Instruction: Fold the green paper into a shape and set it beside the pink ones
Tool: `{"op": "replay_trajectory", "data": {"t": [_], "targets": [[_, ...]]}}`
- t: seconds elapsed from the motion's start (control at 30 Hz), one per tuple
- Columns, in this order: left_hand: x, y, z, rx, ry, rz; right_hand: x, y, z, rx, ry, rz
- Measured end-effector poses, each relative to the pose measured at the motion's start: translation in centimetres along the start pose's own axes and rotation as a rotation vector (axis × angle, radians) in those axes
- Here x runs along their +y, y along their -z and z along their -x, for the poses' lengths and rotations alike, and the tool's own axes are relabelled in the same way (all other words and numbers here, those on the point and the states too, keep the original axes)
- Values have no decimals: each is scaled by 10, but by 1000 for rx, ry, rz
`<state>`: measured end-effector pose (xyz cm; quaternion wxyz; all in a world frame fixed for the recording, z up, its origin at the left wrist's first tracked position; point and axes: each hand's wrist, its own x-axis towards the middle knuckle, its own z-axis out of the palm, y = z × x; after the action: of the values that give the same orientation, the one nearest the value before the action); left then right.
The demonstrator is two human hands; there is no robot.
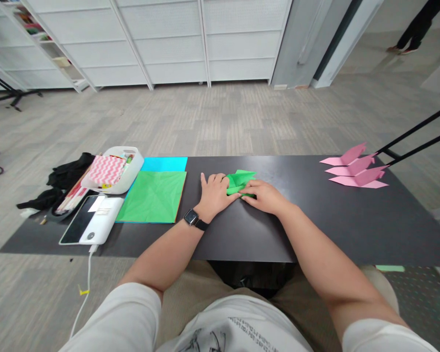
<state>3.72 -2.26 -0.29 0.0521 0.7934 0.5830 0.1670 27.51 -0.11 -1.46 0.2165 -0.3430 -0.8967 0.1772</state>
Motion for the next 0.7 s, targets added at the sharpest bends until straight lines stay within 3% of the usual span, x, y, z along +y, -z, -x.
{"op": "replay_trajectory", "data": {"t": [0.33,0.7], "targets": [[-18,14,-1,-1,-158,184,33,10,8,62,-107,90],[-8,26,1,83,-221,292,34,11,8,76,-188,162]]}}
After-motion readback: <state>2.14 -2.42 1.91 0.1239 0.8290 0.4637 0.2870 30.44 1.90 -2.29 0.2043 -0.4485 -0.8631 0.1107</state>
